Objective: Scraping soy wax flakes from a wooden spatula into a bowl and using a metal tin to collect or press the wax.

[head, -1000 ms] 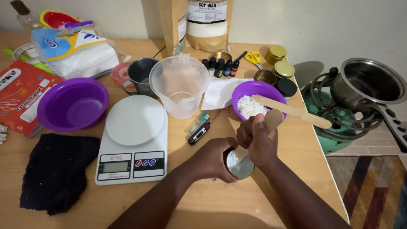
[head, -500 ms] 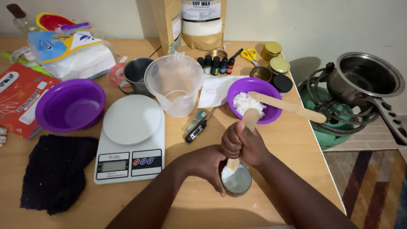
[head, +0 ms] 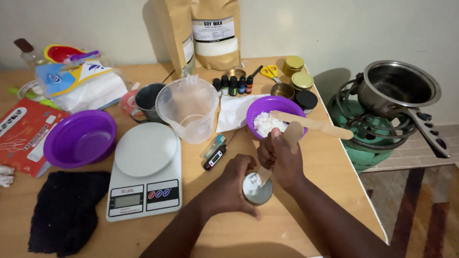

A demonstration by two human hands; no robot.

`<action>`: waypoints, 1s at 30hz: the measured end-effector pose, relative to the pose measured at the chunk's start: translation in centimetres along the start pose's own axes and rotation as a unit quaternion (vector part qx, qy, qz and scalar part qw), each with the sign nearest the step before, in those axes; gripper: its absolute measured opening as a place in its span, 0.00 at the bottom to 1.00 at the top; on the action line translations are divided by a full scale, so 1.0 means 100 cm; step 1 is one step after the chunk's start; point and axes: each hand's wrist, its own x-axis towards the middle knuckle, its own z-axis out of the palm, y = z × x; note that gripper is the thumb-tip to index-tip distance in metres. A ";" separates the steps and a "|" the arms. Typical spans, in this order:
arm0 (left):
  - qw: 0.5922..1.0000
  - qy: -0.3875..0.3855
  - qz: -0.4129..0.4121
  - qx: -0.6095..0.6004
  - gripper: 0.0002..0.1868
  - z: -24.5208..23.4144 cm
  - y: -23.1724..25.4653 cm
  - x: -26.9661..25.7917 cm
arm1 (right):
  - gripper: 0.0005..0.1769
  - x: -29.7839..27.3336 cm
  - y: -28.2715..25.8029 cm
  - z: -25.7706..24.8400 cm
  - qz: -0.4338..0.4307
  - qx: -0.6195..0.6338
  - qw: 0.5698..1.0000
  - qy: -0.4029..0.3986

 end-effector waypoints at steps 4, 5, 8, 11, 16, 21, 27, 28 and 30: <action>0.999 -0.008 -0.042 -0.001 0.37 -0.013 0.022 -0.001 | 0.26 -0.004 -0.014 0.015 -0.012 -0.065 0.997 0.044; 0.999 0.005 -0.030 -0.031 0.33 -0.012 0.022 -0.002 | 0.27 -0.006 -0.017 0.018 0.003 -0.115 0.989 0.095; 0.998 0.032 -0.025 -0.045 0.36 -0.004 0.017 -0.002 | 0.28 -0.010 -0.021 0.026 0.014 -0.191 0.967 0.168; 0.997 0.071 -0.025 -0.018 0.40 0.005 0.011 0.004 | 0.26 -0.012 -0.018 0.030 -0.006 -0.213 0.955 0.207; 0.994 0.099 -0.051 -0.008 0.34 0.005 0.018 0.006 | 0.24 -0.013 -0.007 0.029 -0.057 -0.243 0.941 0.229; 0.992 0.060 -0.093 -0.065 0.29 -0.005 0.028 0.008 | 0.25 -0.008 0.001 0.025 -0.081 -0.228 0.941 0.237; 0.987 0.048 -0.012 -0.151 0.38 -0.001 0.014 -0.001 | 0.28 -0.002 0.022 0.004 -0.150 -0.192 0.960 0.141; 0.987 0.049 -0.012 -0.152 0.38 -0.003 0.014 0.000 | 0.28 -0.001 0.021 0.004 -0.149 -0.193 0.960 0.140; 0.987 0.029 -0.007 -0.158 0.37 -0.004 0.013 0.000 | 0.29 -0.001 0.021 0.004 -0.145 -0.193 0.966 0.098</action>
